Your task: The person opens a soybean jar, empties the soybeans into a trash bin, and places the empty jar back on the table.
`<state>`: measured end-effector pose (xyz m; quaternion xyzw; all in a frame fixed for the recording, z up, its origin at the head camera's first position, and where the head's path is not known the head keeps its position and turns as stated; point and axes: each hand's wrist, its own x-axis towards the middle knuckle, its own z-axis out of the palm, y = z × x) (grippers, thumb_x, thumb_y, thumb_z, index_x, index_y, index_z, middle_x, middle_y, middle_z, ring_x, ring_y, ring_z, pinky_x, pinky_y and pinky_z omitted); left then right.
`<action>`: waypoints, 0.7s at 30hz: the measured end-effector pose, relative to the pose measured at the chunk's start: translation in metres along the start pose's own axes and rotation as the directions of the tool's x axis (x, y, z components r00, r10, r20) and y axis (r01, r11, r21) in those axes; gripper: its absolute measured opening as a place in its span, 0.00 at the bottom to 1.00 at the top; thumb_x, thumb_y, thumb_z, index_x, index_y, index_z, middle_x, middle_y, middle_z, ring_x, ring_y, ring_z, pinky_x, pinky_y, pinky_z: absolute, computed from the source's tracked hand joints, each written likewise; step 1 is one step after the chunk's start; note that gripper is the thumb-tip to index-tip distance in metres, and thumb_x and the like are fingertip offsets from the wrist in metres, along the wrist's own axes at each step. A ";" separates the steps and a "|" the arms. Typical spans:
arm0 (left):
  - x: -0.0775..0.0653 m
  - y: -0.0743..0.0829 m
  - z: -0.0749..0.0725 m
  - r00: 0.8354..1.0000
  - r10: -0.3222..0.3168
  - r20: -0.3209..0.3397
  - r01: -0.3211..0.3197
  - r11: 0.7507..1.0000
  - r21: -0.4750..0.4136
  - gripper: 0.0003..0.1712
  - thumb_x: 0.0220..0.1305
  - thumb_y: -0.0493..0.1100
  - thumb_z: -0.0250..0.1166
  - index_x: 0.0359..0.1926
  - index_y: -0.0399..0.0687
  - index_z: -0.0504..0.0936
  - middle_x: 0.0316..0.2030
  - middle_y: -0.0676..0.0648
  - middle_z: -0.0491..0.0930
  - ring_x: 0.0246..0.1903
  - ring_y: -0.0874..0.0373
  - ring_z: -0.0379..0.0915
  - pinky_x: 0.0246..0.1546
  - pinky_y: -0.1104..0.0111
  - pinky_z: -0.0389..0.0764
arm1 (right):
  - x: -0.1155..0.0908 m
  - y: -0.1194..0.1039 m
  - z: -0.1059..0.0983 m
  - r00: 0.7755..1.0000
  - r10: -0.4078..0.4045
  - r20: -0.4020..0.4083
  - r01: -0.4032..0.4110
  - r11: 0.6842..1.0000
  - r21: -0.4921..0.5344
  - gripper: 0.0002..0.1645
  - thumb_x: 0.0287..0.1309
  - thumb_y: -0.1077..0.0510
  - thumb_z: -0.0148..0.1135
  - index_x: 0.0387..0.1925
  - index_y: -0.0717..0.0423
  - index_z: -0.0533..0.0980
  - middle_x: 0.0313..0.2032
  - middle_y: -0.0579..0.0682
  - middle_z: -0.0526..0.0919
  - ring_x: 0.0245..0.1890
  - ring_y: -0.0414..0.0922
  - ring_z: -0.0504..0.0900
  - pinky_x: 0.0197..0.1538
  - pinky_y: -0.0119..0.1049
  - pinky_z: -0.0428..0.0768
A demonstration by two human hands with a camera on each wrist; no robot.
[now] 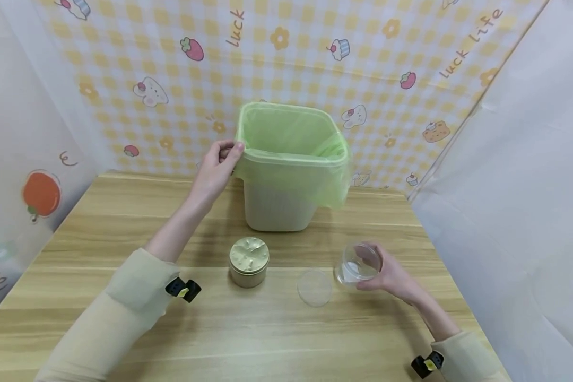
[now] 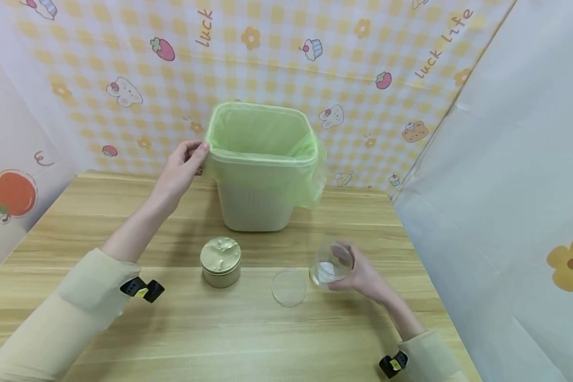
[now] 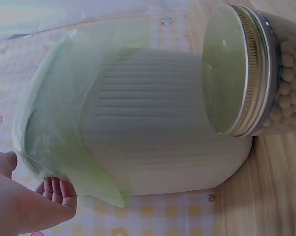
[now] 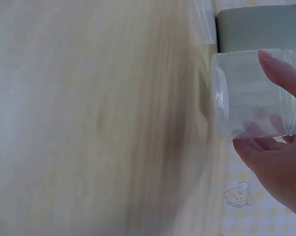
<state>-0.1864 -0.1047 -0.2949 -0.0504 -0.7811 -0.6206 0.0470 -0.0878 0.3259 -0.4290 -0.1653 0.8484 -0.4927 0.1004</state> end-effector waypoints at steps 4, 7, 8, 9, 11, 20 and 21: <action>-0.004 -0.004 -0.003 1.000 0.015 0.001 -0.015 1.000 -0.007 0.37 0.77 0.61 0.53 0.74 0.41 0.63 0.60 0.43 0.73 0.56 0.56 0.69 0.60 0.63 0.74 | -0.001 0.005 0.004 1.000 -0.014 0.013 0.014 1.000 -0.008 0.57 0.40 0.68 0.82 0.70 0.69 0.59 0.67 0.75 0.70 0.70 0.63 0.71 0.67 0.21 0.71; -0.009 -0.007 -0.006 0.999 0.044 -0.004 -0.044 0.999 0.013 0.38 0.77 0.60 0.54 0.74 0.39 0.62 0.66 0.38 0.71 0.62 0.50 0.69 0.67 0.58 0.72 | -0.002 0.008 0.006 1.000 -0.008 0.026 0.008 1.000 -0.002 0.58 0.39 0.68 0.82 0.70 0.68 0.59 0.68 0.75 0.70 0.70 0.63 0.71 0.67 0.22 0.71; -0.011 -0.009 -0.007 0.999 0.052 -0.005 -0.052 0.998 0.020 0.39 0.77 0.60 0.54 0.75 0.39 0.62 0.67 0.37 0.71 0.64 0.48 0.68 0.69 0.56 0.71 | -0.002 0.008 0.006 0.999 -0.008 0.032 0.008 1.000 0.001 0.59 0.39 0.68 0.82 0.71 0.68 0.58 0.68 0.75 0.70 0.70 0.65 0.70 0.68 0.22 0.71; -0.013 -0.011 -0.008 0.998 0.056 -0.008 -0.056 0.998 0.030 0.39 0.77 0.60 0.55 0.75 0.38 0.61 0.68 0.37 0.70 0.65 0.46 0.68 0.71 0.54 0.69 | -0.002 0.008 0.007 0.999 -0.005 0.033 0.005 1.000 -0.001 0.60 0.39 0.67 0.83 0.72 0.66 0.58 0.68 0.74 0.70 0.70 0.66 0.69 0.68 0.22 0.71; -0.018 -0.015 -0.011 0.998 0.063 -0.016 -0.062 0.997 0.049 0.41 0.76 0.61 0.55 0.76 0.38 0.60 0.70 0.36 0.69 0.66 0.45 0.68 0.72 0.52 0.68 | -0.002 0.008 0.008 0.999 0.008 0.033 -0.008 1.000 -0.008 0.65 0.38 0.66 0.84 0.75 0.63 0.56 0.69 0.72 0.71 0.71 0.68 0.68 0.68 0.22 0.69; -0.045 -0.035 -0.018 0.993 0.109 0.038 -0.113 0.986 0.124 0.42 0.77 0.58 0.57 0.78 0.36 0.55 0.68 0.33 0.68 0.64 0.40 0.69 0.67 0.49 0.71 | -0.002 -0.012 0.001 0.999 -0.034 0.007 0.035 0.983 -0.178 0.78 0.41 0.61 0.85 0.83 0.55 0.41 0.74 0.71 0.62 0.74 0.70 0.60 0.76 0.35 0.64; -0.047 -0.037 -0.018 0.993 0.111 0.049 -0.117 0.984 0.136 0.42 0.76 0.57 0.57 0.77 0.36 0.56 0.67 0.33 0.68 0.64 0.40 0.70 0.66 0.49 0.72 | -0.001 -0.018 0.000 0.999 -0.045 -0.003 0.043 0.979 -0.200 0.76 0.43 0.60 0.84 0.83 0.53 0.41 0.75 0.71 0.61 0.75 0.70 0.59 0.78 0.46 0.64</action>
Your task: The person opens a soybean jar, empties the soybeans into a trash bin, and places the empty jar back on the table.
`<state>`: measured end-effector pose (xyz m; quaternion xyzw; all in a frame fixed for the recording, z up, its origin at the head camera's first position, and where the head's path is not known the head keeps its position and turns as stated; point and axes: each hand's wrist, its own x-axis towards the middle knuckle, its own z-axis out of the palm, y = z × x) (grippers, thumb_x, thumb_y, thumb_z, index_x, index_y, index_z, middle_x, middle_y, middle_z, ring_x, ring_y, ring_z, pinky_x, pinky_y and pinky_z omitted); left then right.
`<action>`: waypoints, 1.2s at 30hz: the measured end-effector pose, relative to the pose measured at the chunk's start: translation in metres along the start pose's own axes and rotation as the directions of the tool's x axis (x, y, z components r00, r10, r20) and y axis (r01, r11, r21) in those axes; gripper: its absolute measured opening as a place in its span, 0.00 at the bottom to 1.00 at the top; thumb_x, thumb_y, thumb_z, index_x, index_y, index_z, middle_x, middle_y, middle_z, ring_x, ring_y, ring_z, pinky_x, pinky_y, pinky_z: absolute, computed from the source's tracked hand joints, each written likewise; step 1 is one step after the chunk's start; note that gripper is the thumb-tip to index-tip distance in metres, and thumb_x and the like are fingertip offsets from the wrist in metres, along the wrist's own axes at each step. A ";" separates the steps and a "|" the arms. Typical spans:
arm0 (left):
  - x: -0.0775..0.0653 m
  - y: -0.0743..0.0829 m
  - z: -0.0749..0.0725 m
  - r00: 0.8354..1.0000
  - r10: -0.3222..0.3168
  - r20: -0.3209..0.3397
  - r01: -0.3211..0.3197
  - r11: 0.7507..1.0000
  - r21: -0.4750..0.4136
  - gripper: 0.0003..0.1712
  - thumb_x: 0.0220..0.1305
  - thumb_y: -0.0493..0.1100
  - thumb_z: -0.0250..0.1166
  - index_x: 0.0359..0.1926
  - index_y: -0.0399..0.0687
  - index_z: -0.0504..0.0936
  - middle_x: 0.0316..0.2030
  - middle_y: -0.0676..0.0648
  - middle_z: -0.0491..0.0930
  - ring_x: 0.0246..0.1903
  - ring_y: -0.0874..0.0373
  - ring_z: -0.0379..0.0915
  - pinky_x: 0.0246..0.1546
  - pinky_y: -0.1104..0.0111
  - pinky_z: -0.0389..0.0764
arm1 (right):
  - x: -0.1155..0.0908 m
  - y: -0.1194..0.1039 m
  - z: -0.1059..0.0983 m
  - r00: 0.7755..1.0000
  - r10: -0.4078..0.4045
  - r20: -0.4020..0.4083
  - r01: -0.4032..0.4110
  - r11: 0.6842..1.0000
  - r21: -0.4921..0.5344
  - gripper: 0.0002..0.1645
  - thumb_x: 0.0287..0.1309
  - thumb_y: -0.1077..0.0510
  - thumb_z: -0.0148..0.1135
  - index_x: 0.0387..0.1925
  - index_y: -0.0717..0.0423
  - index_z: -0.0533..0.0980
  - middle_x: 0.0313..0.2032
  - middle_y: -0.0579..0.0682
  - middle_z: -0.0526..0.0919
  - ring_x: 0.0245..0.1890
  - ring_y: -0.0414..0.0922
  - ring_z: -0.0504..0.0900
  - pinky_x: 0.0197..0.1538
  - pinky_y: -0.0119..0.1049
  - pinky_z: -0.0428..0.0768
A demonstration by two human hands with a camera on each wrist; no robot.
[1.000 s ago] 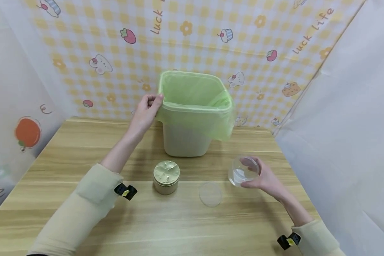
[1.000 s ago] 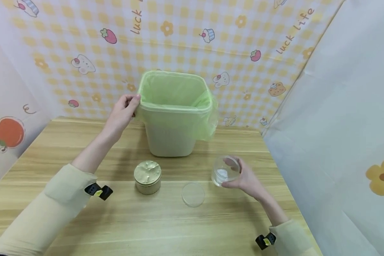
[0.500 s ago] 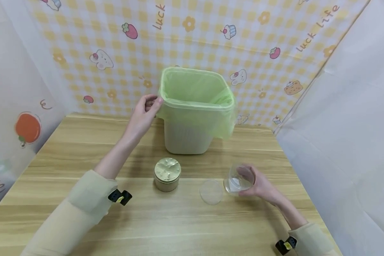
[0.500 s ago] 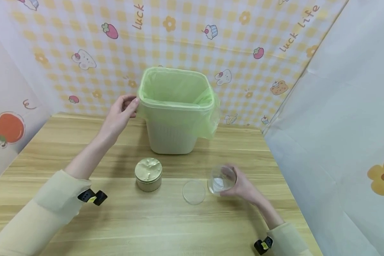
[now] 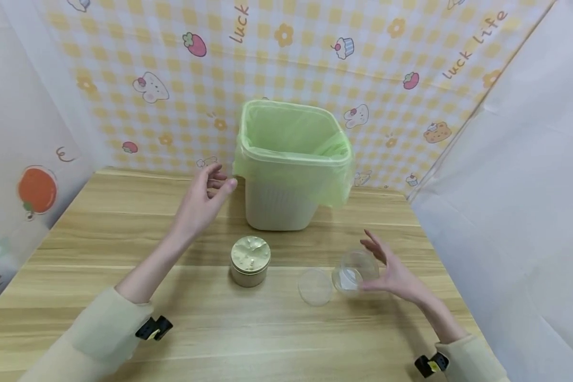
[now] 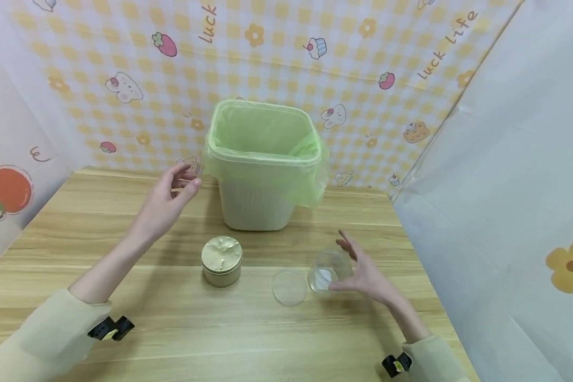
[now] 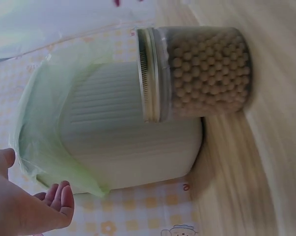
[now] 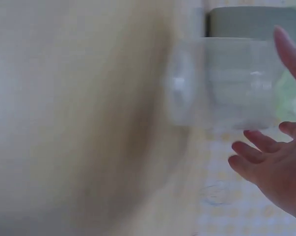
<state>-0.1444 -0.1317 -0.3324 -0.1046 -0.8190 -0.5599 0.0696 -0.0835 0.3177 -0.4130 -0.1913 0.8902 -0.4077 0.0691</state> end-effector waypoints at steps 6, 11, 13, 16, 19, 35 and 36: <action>-0.012 -0.009 0.010 0.998 0.007 0.065 -0.011 0.998 0.055 0.45 0.74 0.56 0.61 0.78 0.36 0.54 0.67 0.34 0.70 0.64 0.41 0.68 0.66 0.48 0.72 | 0.014 -0.039 -0.003 0.998 -0.003 -0.061 -0.006 0.990 -0.140 0.70 0.48 0.47 0.82 0.82 0.37 0.46 0.79 0.58 0.60 0.78 0.66 0.58 0.71 0.73 0.60; -0.019 -0.014 0.012 0.995 -0.004 0.103 -0.006 0.996 0.090 0.48 0.73 0.56 0.63 0.79 0.36 0.51 0.68 0.34 0.68 0.66 0.40 0.67 0.68 0.46 0.71 | 0.032 -0.062 0.008 0.997 -0.058 -0.042 0.050 0.984 -0.173 0.71 0.45 0.46 0.84 0.82 0.39 0.48 0.78 0.55 0.63 0.77 0.61 0.61 0.72 0.69 0.63; -0.021 -0.016 0.012 0.994 -0.006 0.111 -0.004 0.995 0.098 0.48 0.72 0.56 0.63 0.79 0.36 0.51 0.68 0.34 0.68 0.66 0.40 0.66 0.69 0.45 0.71 | 0.038 -0.067 0.014 0.996 -0.083 -0.031 0.076 0.982 -0.172 0.71 0.45 0.47 0.84 0.82 0.43 0.48 0.77 0.57 0.64 0.77 0.61 0.62 0.72 0.69 0.64; -0.024 -0.018 0.012 0.993 -0.007 0.119 -0.006 0.994 0.109 0.49 0.72 0.56 0.64 0.79 0.36 0.50 0.68 0.34 0.68 0.67 0.40 0.66 0.69 0.45 0.71 | 0.045 -0.073 0.021 0.994 -0.105 -0.022 0.100 0.981 -0.163 0.71 0.44 0.48 0.85 0.82 0.46 0.49 0.77 0.56 0.64 0.77 0.61 0.62 0.74 0.66 0.64; -0.027 -0.019 0.013 0.991 -0.013 0.133 -0.004 0.992 0.124 0.51 0.71 0.58 0.64 0.79 0.36 0.50 0.69 0.35 0.67 0.69 0.41 0.65 0.71 0.46 0.70 | 0.052 -0.079 0.028 0.993 -0.117 -0.011 0.114 0.984 -0.140 0.70 0.45 0.48 0.84 0.82 0.48 0.50 0.77 0.55 0.64 0.77 0.60 0.62 0.76 0.64 0.63; -0.045 -0.027 0.028 0.973 -0.036 0.229 -0.016 0.975 0.222 0.54 0.67 0.65 0.65 0.80 0.44 0.52 0.75 0.37 0.64 0.75 0.39 0.60 0.74 0.40 0.64 | 0.084 -0.097 0.080 0.986 -0.144 0.084 0.148 0.988 -0.042 0.67 0.46 0.49 0.83 0.81 0.52 0.52 0.75 0.57 0.67 0.75 0.53 0.67 0.76 0.54 0.68; -0.046 -0.027 0.029 0.972 -0.037 0.232 -0.016 0.975 0.223 0.54 0.67 0.65 0.65 0.80 0.44 0.52 0.75 0.38 0.64 0.75 0.39 0.60 0.74 0.40 0.63 | 0.086 -0.097 0.083 0.985 -0.142 0.093 0.146 0.988 -0.039 0.67 0.46 0.49 0.84 0.81 0.52 0.52 0.75 0.57 0.67 0.75 0.53 0.68 0.76 0.54 0.68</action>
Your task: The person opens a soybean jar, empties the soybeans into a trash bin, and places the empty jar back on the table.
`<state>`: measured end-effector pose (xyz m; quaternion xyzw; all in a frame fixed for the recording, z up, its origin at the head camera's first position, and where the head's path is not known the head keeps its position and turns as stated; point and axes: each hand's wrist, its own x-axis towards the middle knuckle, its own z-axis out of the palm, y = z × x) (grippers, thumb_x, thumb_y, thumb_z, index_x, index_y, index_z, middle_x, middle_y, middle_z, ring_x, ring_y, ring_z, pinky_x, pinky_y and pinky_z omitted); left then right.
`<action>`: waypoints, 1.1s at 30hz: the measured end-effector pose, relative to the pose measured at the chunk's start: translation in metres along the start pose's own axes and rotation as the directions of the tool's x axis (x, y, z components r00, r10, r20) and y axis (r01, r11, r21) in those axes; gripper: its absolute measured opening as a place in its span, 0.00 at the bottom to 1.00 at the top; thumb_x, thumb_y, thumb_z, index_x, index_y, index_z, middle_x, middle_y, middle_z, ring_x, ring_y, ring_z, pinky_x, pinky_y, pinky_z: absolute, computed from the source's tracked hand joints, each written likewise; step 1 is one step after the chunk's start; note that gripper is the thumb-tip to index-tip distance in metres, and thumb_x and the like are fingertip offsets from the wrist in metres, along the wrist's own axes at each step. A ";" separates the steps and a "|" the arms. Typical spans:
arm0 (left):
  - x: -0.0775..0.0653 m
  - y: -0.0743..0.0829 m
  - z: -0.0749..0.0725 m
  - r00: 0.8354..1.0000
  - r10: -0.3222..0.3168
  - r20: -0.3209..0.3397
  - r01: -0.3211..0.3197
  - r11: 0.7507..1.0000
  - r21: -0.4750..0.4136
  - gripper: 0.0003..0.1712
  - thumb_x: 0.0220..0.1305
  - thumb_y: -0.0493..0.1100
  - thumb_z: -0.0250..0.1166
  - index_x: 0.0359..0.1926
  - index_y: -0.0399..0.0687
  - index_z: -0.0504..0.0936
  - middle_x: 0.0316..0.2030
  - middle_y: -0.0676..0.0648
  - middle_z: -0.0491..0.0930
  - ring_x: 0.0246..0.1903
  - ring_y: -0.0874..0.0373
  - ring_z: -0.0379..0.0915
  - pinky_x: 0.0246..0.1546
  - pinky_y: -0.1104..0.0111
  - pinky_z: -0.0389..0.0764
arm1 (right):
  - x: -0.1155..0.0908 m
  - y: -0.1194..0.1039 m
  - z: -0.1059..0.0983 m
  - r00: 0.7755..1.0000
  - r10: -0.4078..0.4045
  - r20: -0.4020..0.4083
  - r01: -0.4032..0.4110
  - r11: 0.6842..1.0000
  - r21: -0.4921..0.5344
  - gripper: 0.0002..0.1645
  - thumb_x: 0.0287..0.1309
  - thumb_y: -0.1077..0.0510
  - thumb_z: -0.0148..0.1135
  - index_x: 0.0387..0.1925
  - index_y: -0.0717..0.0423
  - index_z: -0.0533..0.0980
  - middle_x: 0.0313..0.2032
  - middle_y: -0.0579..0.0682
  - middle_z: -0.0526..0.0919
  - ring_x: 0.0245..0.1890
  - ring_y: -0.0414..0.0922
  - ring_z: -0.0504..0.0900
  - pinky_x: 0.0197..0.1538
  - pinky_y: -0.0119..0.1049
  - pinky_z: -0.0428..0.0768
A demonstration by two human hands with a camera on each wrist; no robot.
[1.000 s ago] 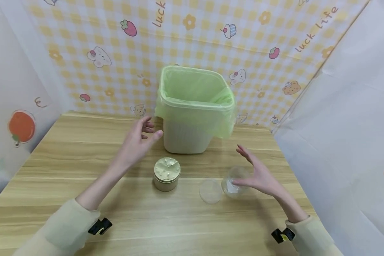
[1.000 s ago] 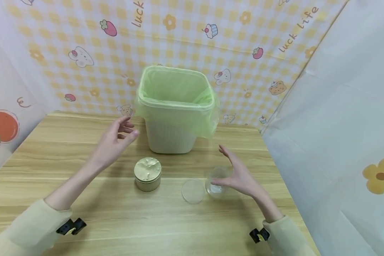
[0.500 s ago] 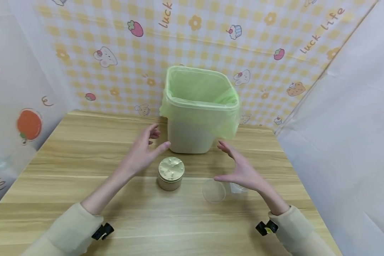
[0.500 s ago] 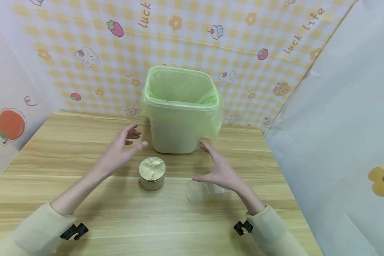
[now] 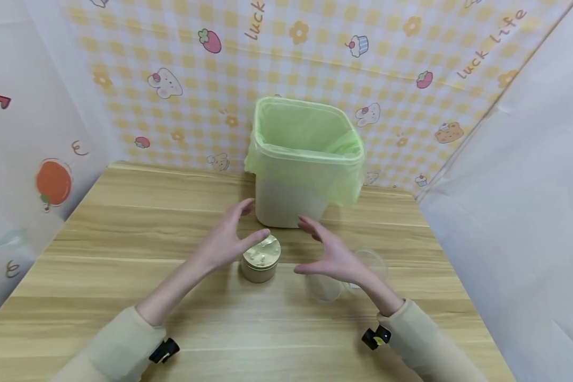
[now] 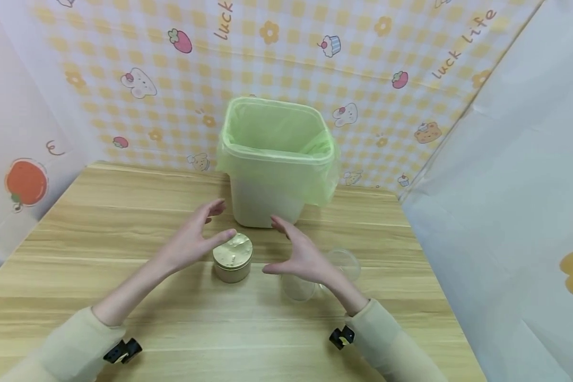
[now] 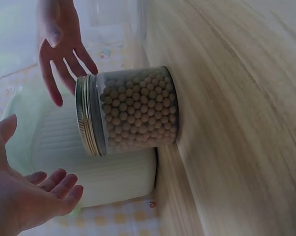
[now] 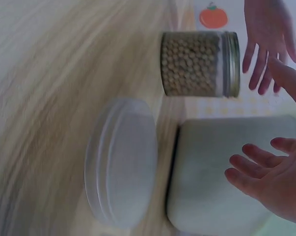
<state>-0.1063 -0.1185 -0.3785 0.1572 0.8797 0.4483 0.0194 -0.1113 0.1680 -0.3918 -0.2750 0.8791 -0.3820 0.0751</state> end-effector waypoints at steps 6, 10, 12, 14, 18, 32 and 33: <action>-0.001 -0.003 0.008 1.000 -0.004 0.031 0.004 1.000 0.004 0.55 0.66 0.64 0.67 0.80 0.43 0.52 0.75 0.37 0.64 0.75 0.38 0.60 0.73 0.38 0.62 | 0.011 -0.001 0.017 0.999 0.004 0.053 -0.006 0.999 0.034 0.67 0.46 0.50 0.83 0.80 0.55 0.53 0.74 0.63 0.67 0.74 0.60 0.69 0.74 0.56 0.70; -0.001 -0.005 0.012 0.998 -0.028 0.056 0.027 0.999 0.020 0.55 0.64 0.64 0.68 0.80 0.44 0.53 0.76 0.39 0.63 0.76 0.38 0.59 0.73 0.37 0.63 | 0.018 0.000 0.029 0.997 0.019 0.069 -0.023 0.999 0.049 0.67 0.46 0.51 0.83 0.80 0.58 0.53 0.73 0.65 0.69 0.71 0.63 0.72 0.71 0.57 0.73; 0.000 -0.007 0.015 0.997 -0.029 0.069 0.027 0.999 0.041 0.56 0.64 0.64 0.69 0.80 0.43 0.53 0.76 0.39 0.63 0.75 0.37 0.59 0.72 0.36 0.64 | 0.021 0.001 0.034 0.997 0.031 0.074 -0.035 0.998 0.056 0.67 0.45 0.52 0.84 0.80 0.59 0.52 0.72 0.64 0.70 0.70 0.62 0.73 0.71 0.57 0.74; -0.001 -0.008 0.018 0.996 -0.029 0.082 0.024 0.998 0.060 0.56 0.63 0.64 0.69 0.80 0.42 0.54 0.76 0.38 0.63 0.75 0.36 0.60 0.71 0.36 0.65 | 0.025 0.001 0.040 0.996 0.030 0.080 -0.035 0.997 0.064 0.67 0.46 0.53 0.83 0.79 0.61 0.53 0.71 0.63 0.72 0.69 0.61 0.74 0.70 0.56 0.75; -0.001 -0.013 0.024 0.994 -0.020 0.105 0.012 0.997 0.071 0.57 0.61 0.62 0.71 0.79 0.39 0.55 0.76 0.37 0.64 0.73 0.37 0.64 0.69 0.38 0.69 | 0.031 0.001 0.050 0.995 0.035 0.089 -0.041 0.997 0.069 0.65 0.45 0.54 0.84 0.78 0.61 0.55 0.69 0.60 0.74 0.68 0.57 0.76 0.70 0.53 0.76; -0.010 -0.028 0.036 0.987 -0.040 0.154 0.032 0.998 0.052 0.60 0.54 0.57 0.78 0.78 0.38 0.57 0.75 0.34 0.64 0.73 0.37 0.63 0.70 0.40 0.69 | 0.046 -0.001 0.073 0.985 0.147 0.088 -0.154 0.985 0.083 0.64 0.33 0.58 0.88 0.73 0.59 0.63 0.66 0.60 0.77 0.65 0.57 0.77 0.69 0.56 0.74; -0.010 -0.029 0.036 0.988 -0.038 0.152 0.030 0.998 0.053 0.59 0.54 0.57 0.78 0.78 0.38 0.58 0.74 0.34 0.64 0.73 0.37 0.64 0.69 0.39 0.69 | 0.047 -0.001 0.074 0.985 0.149 0.088 -0.157 0.984 0.086 0.64 0.33 0.58 0.88 0.73 0.59 0.63 0.65 0.60 0.77 0.65 0.57 0.77 0.69 0.56 0.74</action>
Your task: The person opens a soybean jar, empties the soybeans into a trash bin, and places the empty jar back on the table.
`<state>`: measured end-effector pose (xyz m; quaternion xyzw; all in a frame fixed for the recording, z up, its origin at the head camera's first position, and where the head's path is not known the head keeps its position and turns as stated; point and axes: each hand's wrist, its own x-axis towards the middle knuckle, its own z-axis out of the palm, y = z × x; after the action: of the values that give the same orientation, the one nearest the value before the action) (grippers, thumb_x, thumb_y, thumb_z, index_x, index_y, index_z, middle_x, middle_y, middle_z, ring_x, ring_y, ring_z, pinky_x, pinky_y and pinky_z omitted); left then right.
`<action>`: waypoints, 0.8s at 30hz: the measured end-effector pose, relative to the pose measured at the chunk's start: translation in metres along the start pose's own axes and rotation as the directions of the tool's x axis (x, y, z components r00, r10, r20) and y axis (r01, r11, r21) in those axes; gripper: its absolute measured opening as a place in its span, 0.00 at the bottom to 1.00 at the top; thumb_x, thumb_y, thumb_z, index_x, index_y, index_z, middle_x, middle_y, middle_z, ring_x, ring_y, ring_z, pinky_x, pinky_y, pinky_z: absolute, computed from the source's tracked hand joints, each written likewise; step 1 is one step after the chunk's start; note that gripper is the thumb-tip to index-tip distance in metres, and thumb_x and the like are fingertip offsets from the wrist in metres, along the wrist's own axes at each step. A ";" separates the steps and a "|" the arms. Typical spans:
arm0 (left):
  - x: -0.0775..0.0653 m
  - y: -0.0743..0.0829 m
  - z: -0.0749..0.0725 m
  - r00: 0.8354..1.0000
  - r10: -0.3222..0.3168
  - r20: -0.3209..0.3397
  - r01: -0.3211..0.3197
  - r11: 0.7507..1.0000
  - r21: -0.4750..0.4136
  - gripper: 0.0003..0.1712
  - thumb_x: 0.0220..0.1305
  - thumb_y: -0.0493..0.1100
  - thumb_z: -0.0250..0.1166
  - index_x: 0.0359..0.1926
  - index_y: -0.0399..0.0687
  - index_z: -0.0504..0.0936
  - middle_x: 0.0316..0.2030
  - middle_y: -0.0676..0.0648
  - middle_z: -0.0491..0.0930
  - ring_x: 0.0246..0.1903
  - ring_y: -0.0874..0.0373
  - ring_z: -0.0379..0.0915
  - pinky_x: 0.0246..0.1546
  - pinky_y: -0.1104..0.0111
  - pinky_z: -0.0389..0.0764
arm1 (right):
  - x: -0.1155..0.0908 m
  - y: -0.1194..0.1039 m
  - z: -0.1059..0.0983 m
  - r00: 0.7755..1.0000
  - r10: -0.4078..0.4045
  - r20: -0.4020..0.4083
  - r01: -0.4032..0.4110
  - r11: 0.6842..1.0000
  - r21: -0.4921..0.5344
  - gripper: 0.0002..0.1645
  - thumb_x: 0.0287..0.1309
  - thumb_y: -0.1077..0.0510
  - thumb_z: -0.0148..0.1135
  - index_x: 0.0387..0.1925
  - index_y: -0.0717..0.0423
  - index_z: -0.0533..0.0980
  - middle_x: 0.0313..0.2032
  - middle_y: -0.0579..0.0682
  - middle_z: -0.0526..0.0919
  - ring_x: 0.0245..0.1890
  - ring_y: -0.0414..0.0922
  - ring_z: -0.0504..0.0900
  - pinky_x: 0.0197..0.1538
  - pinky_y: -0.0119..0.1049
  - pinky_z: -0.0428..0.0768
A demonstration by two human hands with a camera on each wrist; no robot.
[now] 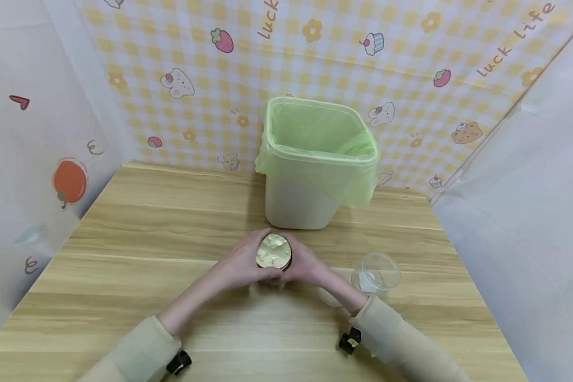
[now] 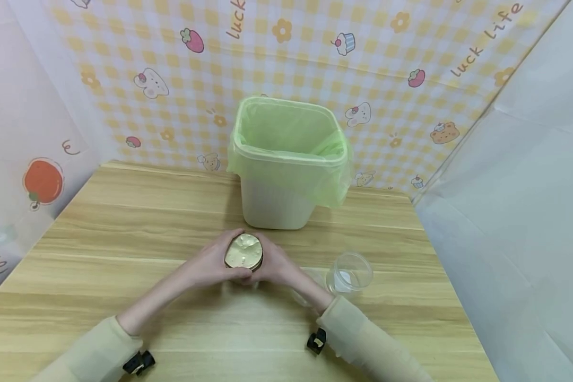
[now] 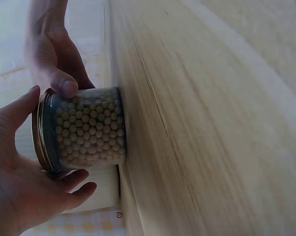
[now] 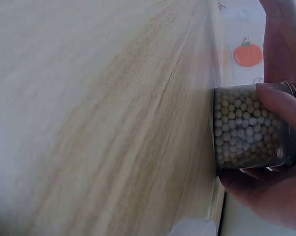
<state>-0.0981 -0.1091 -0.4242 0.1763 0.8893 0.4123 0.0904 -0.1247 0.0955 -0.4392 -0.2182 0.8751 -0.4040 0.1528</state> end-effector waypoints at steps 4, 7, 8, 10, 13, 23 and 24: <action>0.000 -0.001 0.002 1.000 -0.001 -0.027 0.001 1.000 0.012 0.56 0.53 0.57 0.79 0.76 0.41 0.62 0.72 0.36 0.69 0.70 0.39 0.68 0.67 0.41 0.72 | 0.000 -0.001 0.002 1.000 0.026 -0.006 -0.026 1.000 0.012 0.64 0.30 0.58 0.88 0.72 0.57 0.65 0.65 0.58 0.78 0.65 0.55 0.77 0.69 0.55 0.74; 0.001 -0.002 0.003 0.998 0.000 -0.064 0.003 0.999 0.047 0.54 0.51 0.60 0.79 0.74 0.45 0.67 0.69 0.39 0.74 0.67 0.41 0.72 0.65 0.42 0.74 | 0.001 -0.001 0.003 1.000 0.029 -0.012 -0.028 0.999 0.024 0.64 0.29 0.58 0.88 0.71 0.57 0.65 0.65 0.57 0.78 0.65 0.55 0.77 0.69 0.54 0.74; 0.001 -0.002 0.003 0.997 0.006 -0.078 -0.002 0.998 0.064 0.54 0.50 0.61 0.79 0.73 0.46 0.68 0.68 0.40 0.75 0.66 0.41 0.73 0.64 0.42 0.75 | 0.001 0.000 0.003 1.000 0.020 -0.017 -0.019 0.999 0.027 0.63 0.29 0.58 0.88 0.71 0.57 0.66 0.65 0.57 0.78 0.65 0.55 0.77 0.69 0.54 0.74; 0.000 -0.003 0.002 0.994 0.023 -0.105 -0.014 0.996 0.091 0.53 0.48 0.63 0.79 0.71 0.48 0.71 0.66 0.43 0.78 0.64 0.43 0.76 0.61 0.43 0.77 | 0.001 0.001 0.004 1.000 0.010 -0.025 -0.009 0.999 0.038 0.63 0.29 0.59 0.89 0.71 0.56 0.66 0.65 0.57 0.78 0.66 0.55 0.77 0.70 0.54 0.73; 0.001 -0.002 0.001 0.988 0.064 -0.140 -0.050 0.994 0.100 0.50 0.47 0.64 0.79 0.69 0.50 0.74 0.62 0.45 0.82 0.60 0.46 0.79 0.57 0.46 0.80 | 0.000 0.003 0.004 0.999 -0.017 -0.047 0.020 0.997 0.073 0.62 0.30 0.58 0.89 0.70 0.54 0.67 0.65 0.56 0.78 0.66 0.54 0.77 0.71 0.54 0.73; 0.001 0.012 -0.005 0.966 0.089 -0.242 -0.060 0.990 0.126 0.52 0.48 0.66 0.78 0.69 0.47 0.73 0.61 0.42 0.82 0.55 0.45 0.82 0.50 0.49 0.83 | -0.005 -0.002 0.001 0.987 -0.061 -0.147 0.094 0.968 0.233 0.56 0.34 0.61 0.86 0.68 0.53 0.68 0.64 0.53 0.77 0.65 0.52 0.76 0.68 0.50 0.75; 0.001 0.015 -0.005 0.966 0.081 -0.247 -0.052 0.991 0.123 0.52 0.48 0.66 0.78 0.70 0.47 0.73 0.61 0.42 0.81 0.55 0.45 0.82 0.50 0.49 0.83 | -0.006 -0.003 0.001 0.985 -0.056 -0.162 0.094 0.967 0.235 0.56 0.34 0.61 0.86 0.68 0.53 0.67 0.65 0.53 0.77 0.65 0.52 0.76 0.68 0.51 0.75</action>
<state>-0.0972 -0.1035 -0.4097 0.1575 0.9095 0.3818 -0.0472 -0.1188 0.0962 -0.4366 -0.1990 0.8196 -0.5288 0.0946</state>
